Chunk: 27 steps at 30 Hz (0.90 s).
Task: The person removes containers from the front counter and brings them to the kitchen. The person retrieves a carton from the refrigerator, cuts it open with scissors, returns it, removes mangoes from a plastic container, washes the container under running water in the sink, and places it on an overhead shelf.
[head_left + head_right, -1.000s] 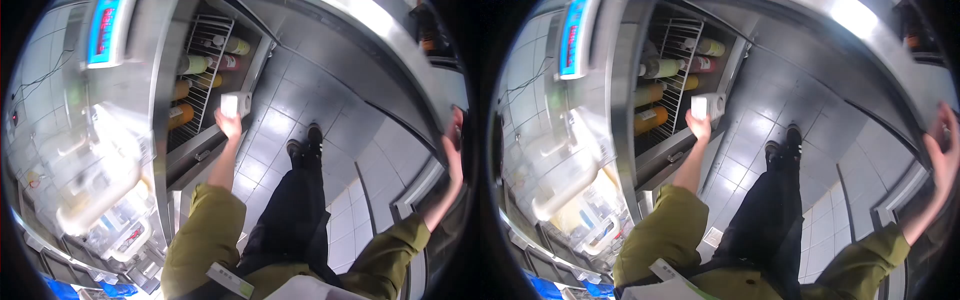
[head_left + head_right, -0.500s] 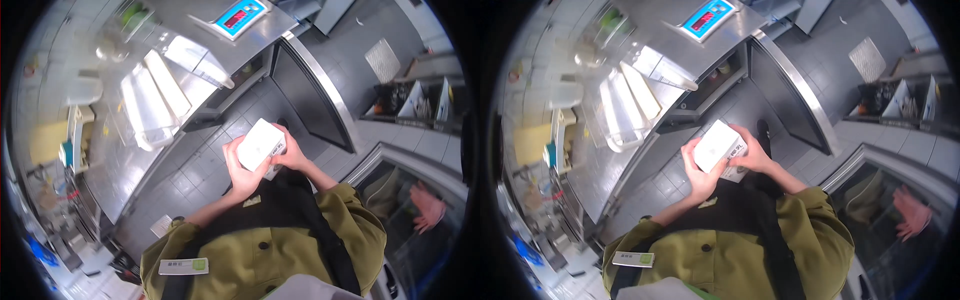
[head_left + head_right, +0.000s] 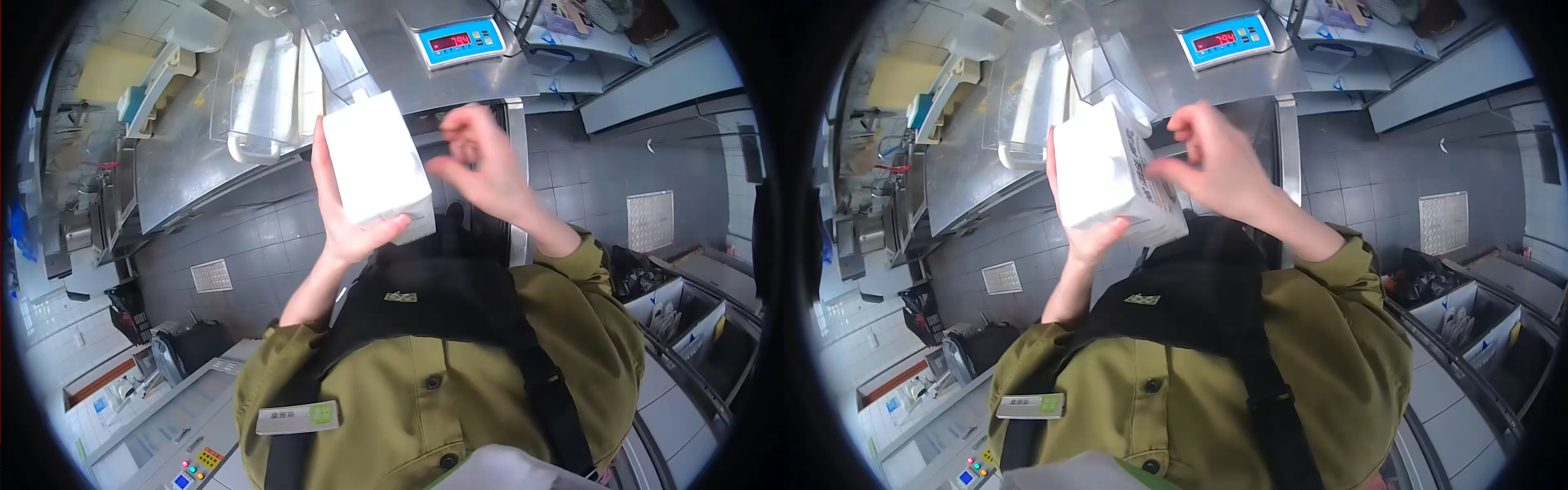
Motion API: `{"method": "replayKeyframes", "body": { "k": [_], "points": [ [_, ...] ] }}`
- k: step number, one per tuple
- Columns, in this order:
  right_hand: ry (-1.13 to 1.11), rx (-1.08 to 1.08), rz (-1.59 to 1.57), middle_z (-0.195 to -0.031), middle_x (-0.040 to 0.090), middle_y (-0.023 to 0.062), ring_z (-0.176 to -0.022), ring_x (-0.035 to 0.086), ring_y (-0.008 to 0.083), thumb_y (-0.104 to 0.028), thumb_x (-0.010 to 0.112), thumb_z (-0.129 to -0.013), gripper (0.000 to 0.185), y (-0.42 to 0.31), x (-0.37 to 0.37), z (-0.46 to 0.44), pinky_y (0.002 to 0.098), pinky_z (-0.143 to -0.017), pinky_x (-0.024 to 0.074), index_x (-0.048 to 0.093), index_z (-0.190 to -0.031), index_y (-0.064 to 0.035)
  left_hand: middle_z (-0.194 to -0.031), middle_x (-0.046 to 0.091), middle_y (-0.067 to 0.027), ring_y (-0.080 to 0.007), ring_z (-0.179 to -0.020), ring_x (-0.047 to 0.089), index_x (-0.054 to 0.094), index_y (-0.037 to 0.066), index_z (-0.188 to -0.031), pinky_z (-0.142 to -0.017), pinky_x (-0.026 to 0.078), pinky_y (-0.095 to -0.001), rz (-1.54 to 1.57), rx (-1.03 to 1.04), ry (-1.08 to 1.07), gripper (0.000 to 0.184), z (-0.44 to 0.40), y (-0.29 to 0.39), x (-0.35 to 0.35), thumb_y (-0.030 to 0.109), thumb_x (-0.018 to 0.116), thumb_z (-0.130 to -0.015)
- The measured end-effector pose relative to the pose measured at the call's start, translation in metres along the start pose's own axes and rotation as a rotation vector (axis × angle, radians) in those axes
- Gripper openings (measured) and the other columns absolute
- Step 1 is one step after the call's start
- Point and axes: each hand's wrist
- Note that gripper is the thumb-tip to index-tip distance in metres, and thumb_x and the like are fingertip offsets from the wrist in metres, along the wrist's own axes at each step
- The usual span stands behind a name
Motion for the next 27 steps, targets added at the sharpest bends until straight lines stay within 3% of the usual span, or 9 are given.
{"method": "replayKeyframes", "body": {
  "k": [1, 3, 4, 8, 11, 16, 23, 24, 27],
  "points": [
    [0.044, -0.011, -0.121, -0.081, 0.050, 0.0109, -0.062, 0.052, 0.0208, -0.038, 0.069, -0.065, 0.052, -0.012, -0.010, 0.001, 0.0301, -0.055, 0.0424, 0.045, -0.094, -0.0023, -0.125, 0.027, -0.0168, -0.0280, -0.115, 0.034, 0.000, 0.000, -0.133, -0.094, 0.031, -0.0390, -0.125, 0.049, 0.022, 0.109, 0.002, -0.003, 0.000, 0.021, 0.073, -0.055],
    [-0.161, -0.358, 0.137, -0.073, 0.051, 0.0063, -0.055, 0.051, 0.0119, -0.018, 0.067, -0.068, 0.036, -0.037, -0.021, -0.007, 0.0245, -0.048, 0.0401, 0.046, -0.092, -0.0014, -0.123, 0.028, -0.0170, -0.0281, -0.113, 0.035, 0.000, 0.000, -0.133, -0.092, 0.032, -0.0391, -0.369, 0.148, 0.059, 0.111, 0.007, -0.010, 0.002, 0.019, 0.075, -0.054],
    [-0.160, -0.538, 0.319, -0.066, 0.051, 0.0077, -0.050, 0.052, 0.0168, -0.020, 0.067, -0.070, 0.030, -0.031, -0.011, -0.014, 0.0276, -0.043, 0.0401, 0.047, -0.083, -0.0017, -0.126, 0.031, -0.0169, -0.0251, -0.112, 0.039, -0.002, 0.001, -0.134, -0.092, 0.035, -0.0368, -0.493, 0.193, 0.048, 0.114, 0.011, -0.014, 0.000, 0.013, 0.076, -0.052],
    [-0.323, -0.707, 0.441, -0.057, 0.047, 0.0086, -0.041, 0.048, 0.0241, -0.024, 0.064, -0.071, 0.030, -0.036, -0.001, -0.025, 0.0317, -0.035, 0.0363, 0.044, -0.070, -0.0013, -0.117, 0.036, -0.0160, -0.0277, -0.105, 0.041, 0.002, -0.002, -0.133, -0.088, 0.035, -0.0374, -0.527, 0.063, -0.009, 0.114, 0.020, -0.002, -0.016, 0.018, 0.077, -0.051],
    [-0.460, -0.931, 0.374, -0.054, 0.043, 0.0071, -0.039, 0.045, 0.0231, -0.022, 0.060, -0.073, 0.027, -0.045, 0.011, -0.033, 0.0317, -0.035, 0.0356, 0.043, -0.068, -0.0018, -0.121, 0.037, -0.0170, -0.0275, -0.110, 0.042, 0.000, -0.001, -0.134, -0.093, 0.033, -0.0363, 0.053, -0.247, -0.119, 0.114, 0.018, 0.019, -0.024, 0.016, 0.076, -0.050],
    [-0.583, -1.275, 0.267, -0.061, 0.045, 0.0076, -0.052, 0.049, 0.0204, -0.014, 0.053, -0.070, 0.015, -0.061, 0.024, -0.056, 0.0309, -0.046, 0.0399, 0.047, -0.071, -0.0008, -0.124, 0.038, -0.0179, -0.0253, -0.115, 0.040, 0.005, -0.001, -0.134, -0.096, 0.030, -0.0332, 0.087, -0.391, -0.184, 0.121, 0.011, 0.033, -0.049, 0.022, 0.077, -0.039],
    [-0.658, -1.660, 0.155, -0.080, 0.048, 0.0094, -0.073, 0.051, 0.0218, -0.006, 0.051, -0.070, 0.014, -0.094, 0.030, -0.106, 0.0335, -0.061, 0.0435, 0.050, -0.084, -0.0026, -0.122, 0.039, -0.0168, -0.0268, -0.115, 0.040, 0.010, -0.001, -0.133, -0.098, 0.028, -0.0351, 0.302, -0.287, -0.256, 0.118, -0.024, 0.056, -0.070, 0.030, 0.071, -0.037],
    [-0.686, -1.653, 0.131, -0.087, 0.050, 0.0104, -0.076, 0.052, 0.0243, -0.010, 0.054, -0.071, 0.020, -0.098, 0.031, -0.112, 0.0348, -0.064, 0.0439, 0.049, -0.088, -0.0010, -0.122, 0.039, -0.0167, -0.0269, -0.115, 0.040, 0.011, -0.002, -0.133, -0.098, 0.029, -0.0355, 0.310, -0.264, -0.265, 0.116, -0.026, 0.051, -0.075, 0.031, 0.070, -0.038],
    [-0.703, -1.234, 0.125, -0.093, 0.052, 0.0124, -0.075, 0.054, 0.0263, -0.022, 0.059, -0.073, 0.030, -0.102, 0.016, -0.123, 0.0355, -0.061, 0.0444, 0.049, -0.089, 0.0010, -0.124, 0.037, -0.0167, -0.0270, -0.116, 0.038, 0.013, -0.002, -0.132, -0.097, 0.030, -0.0357, 0.235, -0.231, -0.247, 0.113, -0.026, 0.033, -0.091, 0.031, 0.067, -0.039]
  ]
}}
Point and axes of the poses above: each hand's wrist, its own z-axis away from the middle knuckle, its own x-axis out of the palm, y = z × x
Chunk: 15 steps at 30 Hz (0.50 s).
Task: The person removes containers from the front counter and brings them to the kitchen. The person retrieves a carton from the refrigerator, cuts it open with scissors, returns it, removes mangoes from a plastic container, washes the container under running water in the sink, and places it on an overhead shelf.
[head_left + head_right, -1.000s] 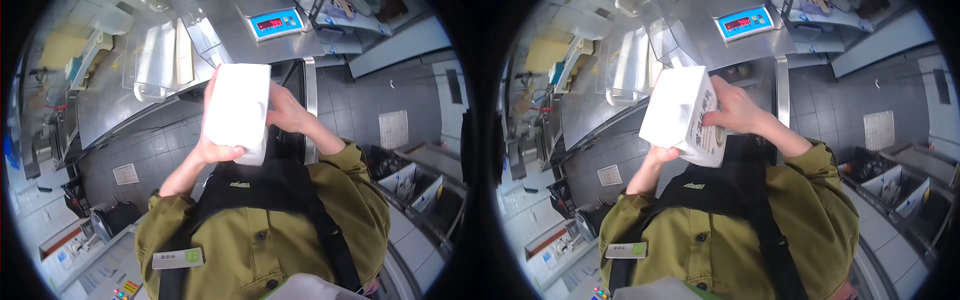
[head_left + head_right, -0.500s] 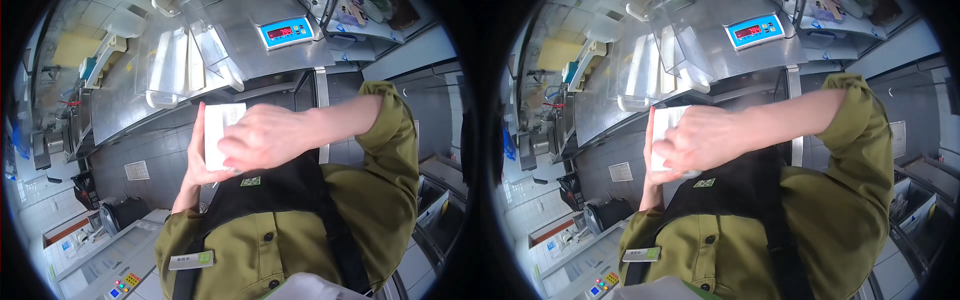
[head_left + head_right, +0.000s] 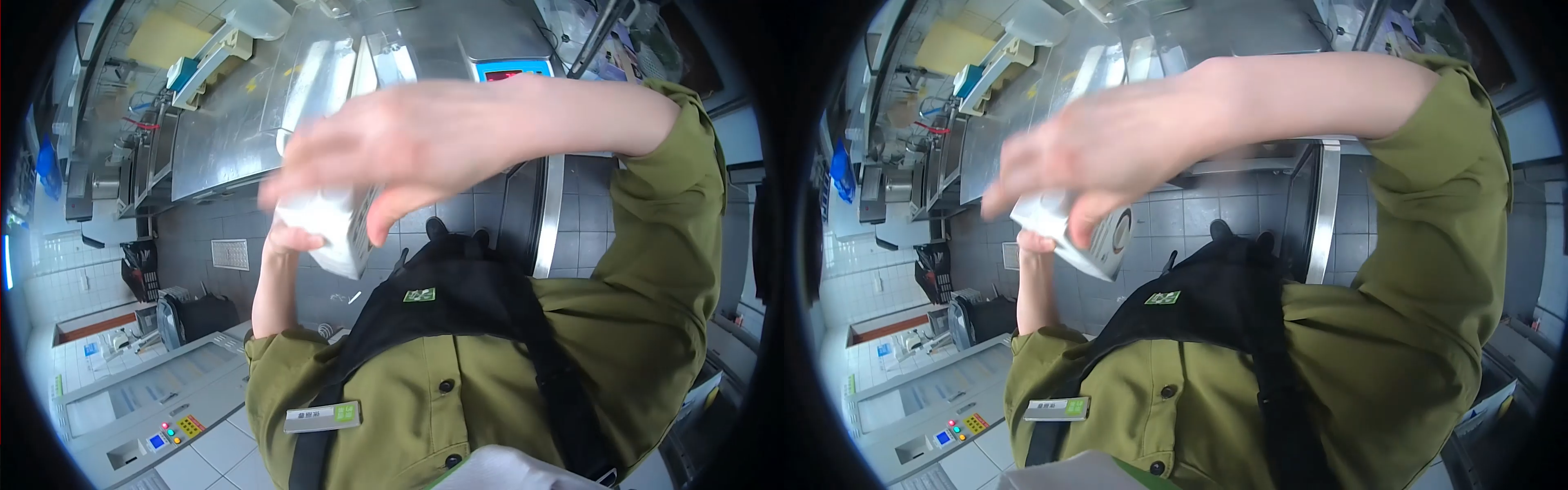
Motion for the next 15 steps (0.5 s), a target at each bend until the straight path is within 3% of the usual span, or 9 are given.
{"method": "replayKeyframes", "body": {
  "k": [1, 3, 5, 7, 9, 11, 13, 15],
  "points": [
    [0.032, 0.118, 0.003, -0.096, 0.052, 0.0130, -0.075, 0.055, 0.0273, -0.027, 0.061, -0.073, 0.036, -0.001, -0.006, -0.005, 0.0360, -0.060, 0.0446, 0.049, -0.091, 0.0015, -0.125, 0.036, -0.0168, -0.0267, -0.116, 0.038, 0.013, -0.002, -0.132, -0.097, 0.029, -0.0353, -0.096, -0.046, 0.111, 0.112, 0.000, 0.005, 0.006, 0.031, 0.067, -0.040],
    [-0.422, 0.521, 0.133, -0.097, 0.052, 0.0126, -0.075, 0.055, 0.0273, -0.028, 0.061, -0.075, 0.040, -0.003, -0.012, -0.018, 0.0362, -0.059, 0.0446, 0.048, -0.099, 0.0002, -0.127, 0.033, -0.0172, -0.0262, -0.117, 0.036, 0.013, -0.003, -0.132, -0.097, 0.029, -0.0346, -0.186, -0.075, 0.240, 0.111, -0.005, 0.009, 0.010, 0.031, 0.066, -0.041],
    [-0.585, 0.681, 0.174, -0.093, 0.053, 0.0131, -0.074, 0.056, 0.0278, -0.029, 0.060, -0.076, 0.042, -0.002, -0.013, -0.023, 0.0363, -0.058, 0.0445, 0.048, -0.103, 0.0001, -0.129, 0.032, -0.0171, -0.0242, -0.119, 0.035, 0.010, -0.001, -0.134, -0.098, 0.027, -0.0328, -0.157, -0.009, 0.244, 0.112, -0.015, 0.003, 0.005, 0.028, 0.067, -0.042],
    [-0.458, 0.595, 0.106, -0.086, 0.055, 0.0144, -0.071, 0.056, 0.0289, -0.031, 0.058, -0.076, 0.041, 0.015, 0.005, -0.006, 0.0363, -0.058, 0.0444, 0.049, -0.101, 0.0011, -0.128, 0.034, -0.0167, -0.0244, -0.118, 0.036, 0.011, -0.001, -0.134, -0.098, 0.027, -0.0322, -0.146, -0.032, 0.256, 0.110, -0.018, 0.002, 0.002, 0.026, 0.066, -0.042],
    [-0.149, 0.262, -0.008, -0.074, 0.056, 0.0160, -0.065, 0.056, 0.0296, -0.032, 0.056, -0.078, 0.038, 0.034, 0.019, 0.011, 0.0364, -0.056, 0.0440, 0.051, -0.091, 0.0033, -0.127, 0.036, -0.0161, -0.0244, -0.117, 0.038, 0.013, 0.001, -0.134, -0.098, 0.027, -0.0313, -0.153, -0.021, 0.253, 0.108, -0.020, -0.002, -0.003, 0.023, 0.065, -0.043],
    [0.004, 0.201, -0.037, -0.068, 0.056, 0.0174, -0.063, 0.056, 0.0302, -0.031, 0.054, -0.079, 0.036, 0.035, 0.018, 0.009, 0.0365, -0.057, 0.0438, 0.051, -0.084, 0.0044, -0.127, 0.036, -0.0156, -0.0237, -0.117, 0.037, 0.013, 0.002, -0.134, -0.098, 0.027, -0.0311, -0.198, -0.021, 0.261, 0.107, -0.023, 0.000, -0.008, 0.022, 0.065, -0.043],
    [0.003, 0.413, 0.023, -0.069, 0.055, 0.0188, -0.066, 0.056, 0.0308, -0.030, 0.053, -0.080, 0.035, 0.029, 0.012, 0.004, 0.0365, -0.061, 0.0437, 0.050, -0.083, 0.0045, -0.128, 0.035, -0.0152, -0.0232, -0.118, 0.036, 0.014, 0.002, -0.135, -0.098, 0.027, -0.0310, -0.237, -0.024, 0.264, 0.106, -0.027, 0.001, -0.013, 0.021, 0.065, -0.043],
    [-0.317, 0.668, 0.058, -0.080, 0.054, 0.0200, -0.076, 0.055, 0.0299, -0.029, 0.053, -0.080, 0.034, 0.026, 0.006, -0.016, 0.0366, -0.064, 0.0429, 0.049, -0.087, 0.0040, -0.129, 0.033, -0.0149, -0.0230, -0.119, 0.034, 0.014, 0.003, -0.135, -0.099, 0.025, -0.0310, -0.265, -0.032, 0.260, 0.106, -0.031, 0.002, -0.016, 0.021, 0.065, -0.044]
  ]
}}
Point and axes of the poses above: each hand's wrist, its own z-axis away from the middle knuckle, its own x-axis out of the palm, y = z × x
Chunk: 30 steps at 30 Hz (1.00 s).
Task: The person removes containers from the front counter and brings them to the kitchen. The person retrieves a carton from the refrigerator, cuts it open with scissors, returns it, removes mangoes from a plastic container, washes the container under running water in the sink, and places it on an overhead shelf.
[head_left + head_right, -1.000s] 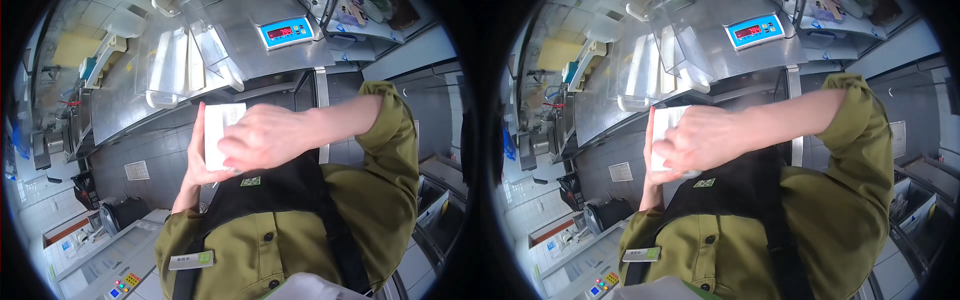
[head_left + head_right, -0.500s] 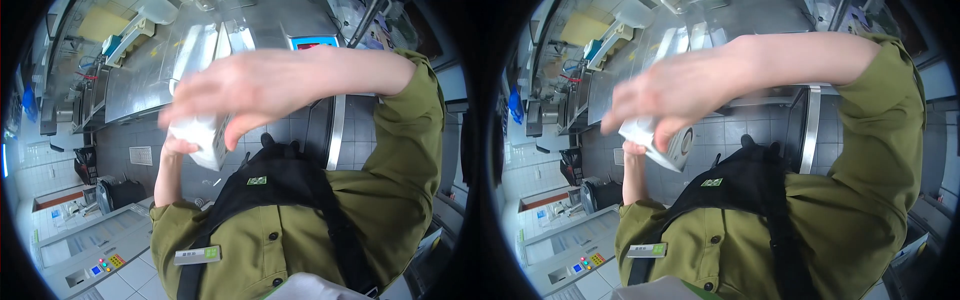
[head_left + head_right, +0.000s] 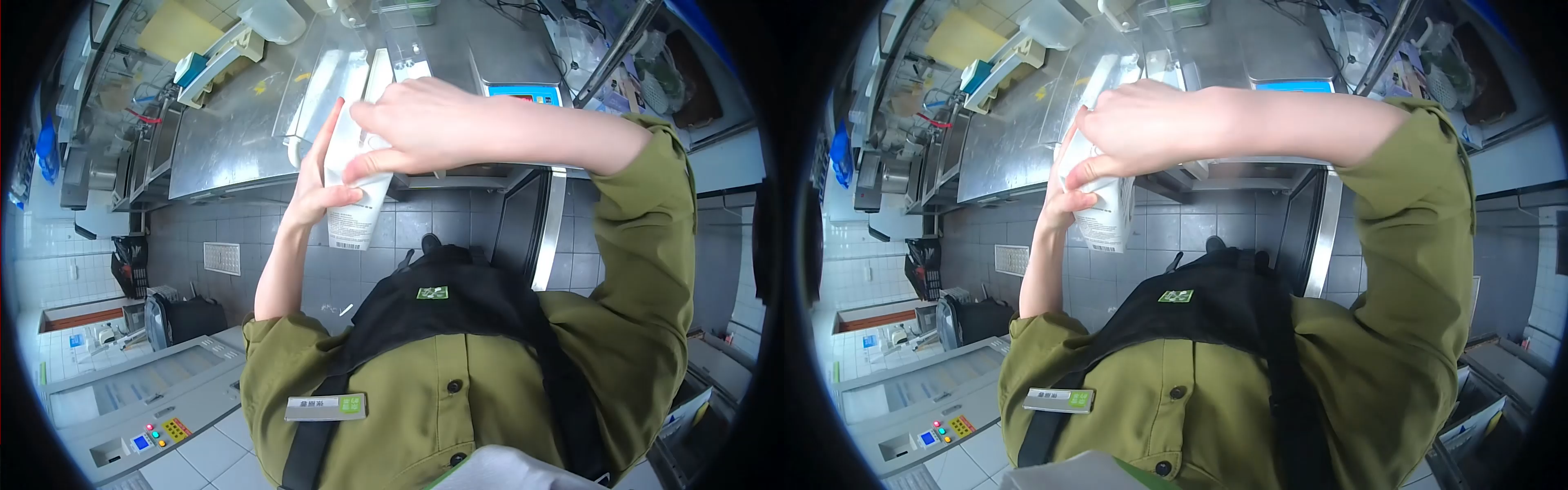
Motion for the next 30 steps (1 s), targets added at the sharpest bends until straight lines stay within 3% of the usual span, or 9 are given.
{"method": "replayKeyframes", "body": {
  "k": [2, 5, 9, 13, 14, 17, 20, 26, 30],
  "points": [
    [-0.137, 0.127, 0.071, -0.091, 0.052, 0.0190, -0.083, 0.051, 0.0289, -0.027, 0.054, -0.080, 0.030, -0.002, -0.004, -0.005, 0.0360, -0.067, 0.0415, 0.049, -0.088, 0.0012, -0.130, 0.032, -0.0153, -0.0238, -0.121, 0.031, 0.015, 0.003, -0.135, -0.100, 0.022, -0.0317, -0.038, 0.009, -0.020, 0.105, -0.005, -0.004, -0.007, 0.023, 0.067, -0.045],
    [0.178, -0.312, 0.006, -0.086, 0.053, 0.0139, -0.076, 0.052, 0.0247, -0.022, 0.054, -0.080, 0.023, 0.025, 0.007, -0.006, 0.0343, -0.063, 0.0416, 0.051, -0.086, -0.0004, -0.130, 0.031, -0.0154, -0.0244, -0.122, 0.030, 0.015, 0.003, -0.134, -0.100, 0.022, -0.0326, -0.104, -0.014, -0.033, 0.105, -0.010, -0.015, -0.029, 0.023, 0.067, -0.046],
    [0.348, -0.262, -0.297, -0.091, 0.054, 0.0030, -0.079, 0.053, 0.0120, -0.012, 0.053, -0.081, 0.023, 0.038, -0.012, 0.000, 0.0299, -0.067, 0.0421, 0.050, -0.102, -0.0041, -0.132, 0.029, -0.0155, -0.0247, -0.122, 0.029, 0.015, 0.002, -0.134, -0.100, 0.021, -0.0335, -0.087, 0.008, -0.020, 0.104, -0.017, -0.002, -0.024, 0.023, 0.067, -0.047],
    [0.726, -0.067, -0.590, -0.091, 0.047, 0.0041, -0.081, 0.046, 0.0091, -0.004, 0.058, -0.075, 0.038, 0.066, -0.031, 0.027, 0.0214, -0.070, 0.0421, 0.043, -0.109, -0.0026, -0.134, 0.025, -0.0160, -0.0245, -0.123, 0.027, 0.015, 0.003, -0.134, -0.101, 0.021, -0.0339, -0.234, 0.051, -0.029, 0.102, -0.025, 0.004, -0.021, 0.020, 0.068, -0.049],
    [0.745, -0.042, -0.718, -0.089, 0.050, 0.0023, -0.080, 0.051, 0.0080, -0.006, 0.057, -0.078, 0.026, 0.076, -0.025, 0.036, 0.0222, -0.072, 0.0435, 0.046, -0.102, -0.0014, -0.135, 0.023, -0.0163, -0.0245, -0.124, 0.026, 0.015, 0.002, -0.134, -0.101, 0.021, -0.0340, -0.289, 0.048, -0.032, 0.101, -0.026, 0.005, -0.022, 0.019, 0.068, -0.050],
    [0.834, 0.078, -0.610, -0.084, 0.055, 0.0024, -0.075, 0.053, 0.0069, -0.019, 0.056, -0.081, 0.024, 0.103, 0.011, 0.062, 0.0211, -0.068, 0.0428, 0.052, -0.097, -0.0017, -0.127, 0.034, -0.0158, -0.0230, -0.118, 0.033, 0.014, 0.002, -0.134, -0.100, 0.022, -0.0319, -0.564, 0.077, -0.013, 0.104, -0.037, -0.008, -0.033, 0.025, 0.069, -0.050],
    [0.828, 0.233, -0.767, -0.086, 0.055, 0.0007, -0.074, 0.052, 0.0067, -0.019, 0.057, -0.081, 0.025, 0.119, 0.052, 0.085, 0.0208, -0.066, 0.0425, 0.052, -0.097, 0.0003, -0.133, 0.023, -0.0209, -0.0294, -0.122, 0.028, 0.016, 0.001, -0.133, -0.099, 0.025, -0.0346, -0.820, 0.059, -0.045, 0.101, -0.045, 0.001, -0.025, 0.022, 0.071, -0.051],
    [0.880, 0.444, -1.008, -0.083, 0.056, 0.0017, -0.077, 0.052, 0.0074, -0.019, 0.057, -0.081, 0.024, 0.118, 0.120, 0.111, 0.0223, -0.066, 0.0422, 0.053, -0.097, -0.0008, -0.114, 0.040, -0.0202, -0.0293, -0.106, 0.041, 0.017, 0.001, -0.133, -0.093, 0.032, -0.0343, -1.158, -0.009, -0.006, 0.100, -0.057, 0.011, -0.008, 0.022, 0.068, -0.051],
    [0.903, 0.517, -1.087, -0.086, 0.058, 0.0030, -0.076, 0.052, 0.0074, -0.018, 0.055, -0.082, 0.024, 0.115, 0.144, 0.118, 0.0223, -0.065, 0.0419, 0.052, -0.098, -0.0003, -0.111, 0.041, -0.0193, -0.0295, -0.105, 0.043, 0.017, 0.004, -0.134, -0.091, 0.034, -0.0345, -1.311, -0.082, -0.034, 0.100, -0.061, 0.021, 0.001, 0.022, 0.071, -0.051]
  ]
}}
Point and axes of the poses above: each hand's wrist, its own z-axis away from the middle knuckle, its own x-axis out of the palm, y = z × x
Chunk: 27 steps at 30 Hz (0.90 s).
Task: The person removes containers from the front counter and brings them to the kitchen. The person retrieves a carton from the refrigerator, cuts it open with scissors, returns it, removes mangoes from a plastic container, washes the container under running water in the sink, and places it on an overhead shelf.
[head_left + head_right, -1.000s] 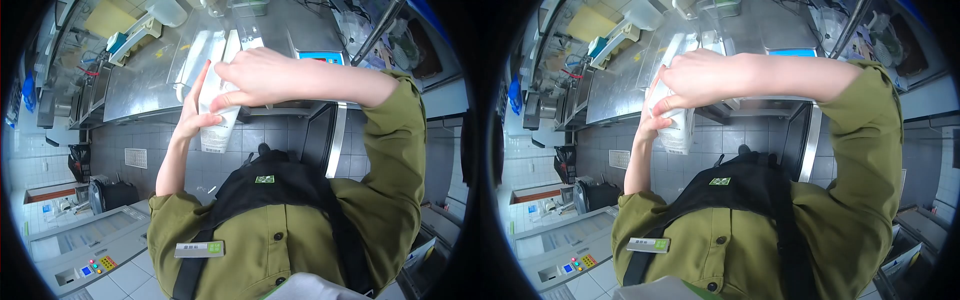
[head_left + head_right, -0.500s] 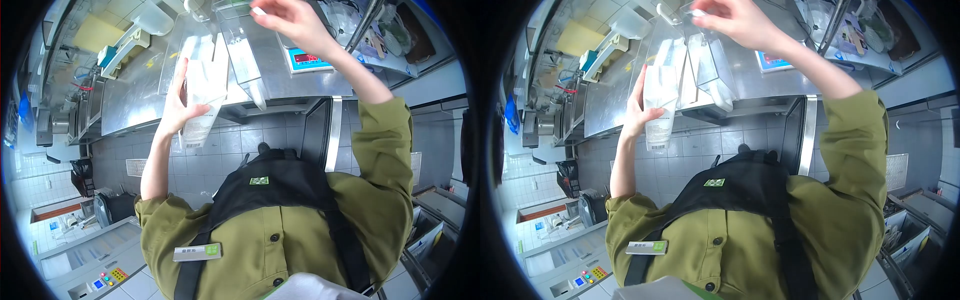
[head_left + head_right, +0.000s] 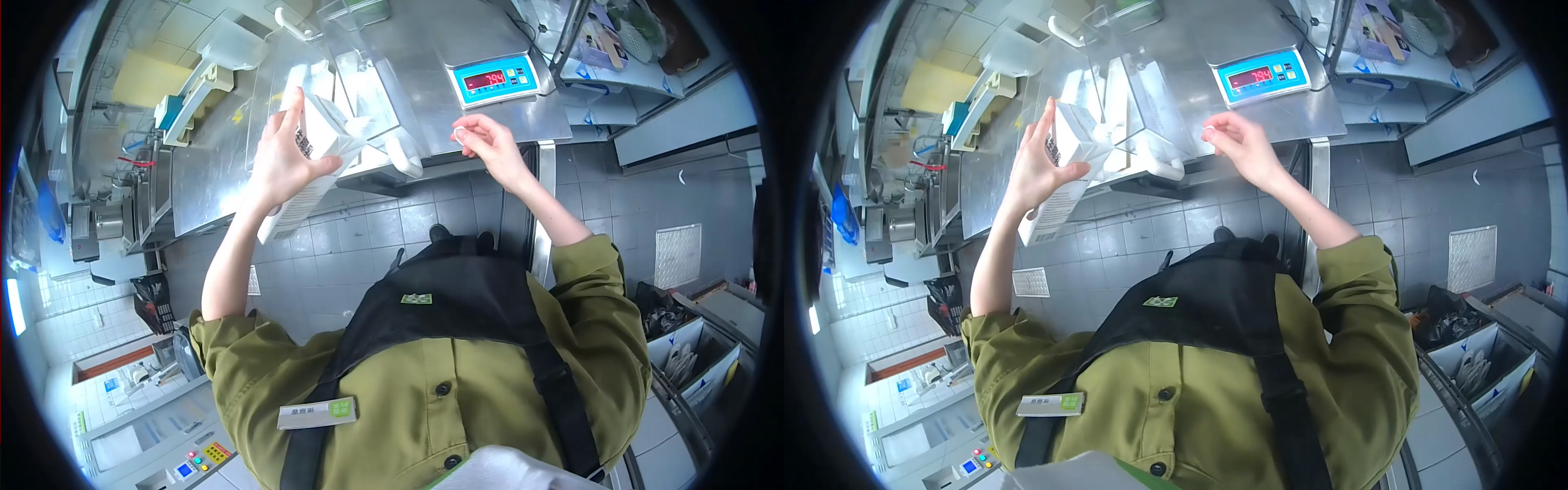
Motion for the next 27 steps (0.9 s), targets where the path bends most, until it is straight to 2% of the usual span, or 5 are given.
{"method": "replayKeyframes", "body": {
  "k": [5, 14, 20, 23, 27],
  "points": [
    [-0.003, 0.033, -0.035, -0.086, 0.058, 0.0036, -0.078, 0.053, 0.0075, -0.017, 0.054, -0.083, 0.022, 0.019, 0.003, 0.009, 0.0222, -0.064, 0.0423, 0.052, -0.097, 0.0001, -0.109, 0.043, -0.0191, -0.0305, -0.104, 0.045, 0.018, 0.007, -0.134, -0.089, 0.036, -0.0357, -0.149, -0.036, -0.057, 0.099, -0.001, 0.014, -0.012, 0.022, 0.072, -0.052],
    [-0.024, 0.050, -0.094, -0.084, 0.058, 0.0041, -0.074, 0.052, 0.0075, -0.014, 0.053, -0.082, 0.020, 0.033, 0.014, 0.022, 0.0218, -0.063, 0.0421, 0.052, -0.095, 0.0005, -0.108, 0.044, -0.0192, -0.0313, -0.104, 0.044, 0.020, 0.007, -0.134, -0.089, 0.036, -0.0357, -0.220, -0.051, -0.141, 0.098, -0.010, 0.023, -0.019, 0.024, 0.072, -0.052],
    [-0.035, 0.010, -0.160, -0.083, 0.059, 0.0051, -0.064, 0.047, 0.0059, -0.018, 0.052, -0.085, 0.021, 0.046, 0.023, 0.028, 0.0197, -0.060, 0.0393, 0.053, -0.098, -0.0025, -0.113, 0.042, -0.0203, -0.0315, -0.105, 0.044, 0.020, 0.007, -0.133, -0.090, 0.035, -0.0367, -0.299, -0.072, -0.204, 0.097, -0.017, 0.026, -0.024, 0.033, 0.068, -0.053],
    [-0.033, 0.074, -0.192, -0.083, 0.058, 0.0056, -0.065, 0.050, 0.0077, -0.015, 0.052, -0.083, 0.020, 0.046, 0.024, 0.032, 0.0213, -0.059, 0.0412, 0.052, -0.096, 0.0007, -0.114, 0.043, -0.0217, -0.0326, -0.111, 0.039, 0.020, 0.007, -0.134, -0.094, 0.032, -0.0357, -0.315, -0.115, -0.226, 0.098, -0.019, 0.035, -0.026, 0.027, 0.070, -0.052],
    [0.026, 0.056, -0.197, -0.083, 0.058, 0.0053, -0.063, 0.048, 0.0072, -0.017, 0.052, -0.083, 0.022, 0.046, 0.020, 0.036, 0.0206, -0.058, 0.0407, 0.052, -0.096, 0.0000, -0.115, 0.043, -0.0219, -0.0322, -0.112, 0.039, 0.019, 0.007, -0.134, -0.095, 0.032, -0.0356, -0.366, -0.108, -0.265, 0.098, -0.021, 0.042, -0.030, 0.027, 0.069, -0.052]
  ]
}}
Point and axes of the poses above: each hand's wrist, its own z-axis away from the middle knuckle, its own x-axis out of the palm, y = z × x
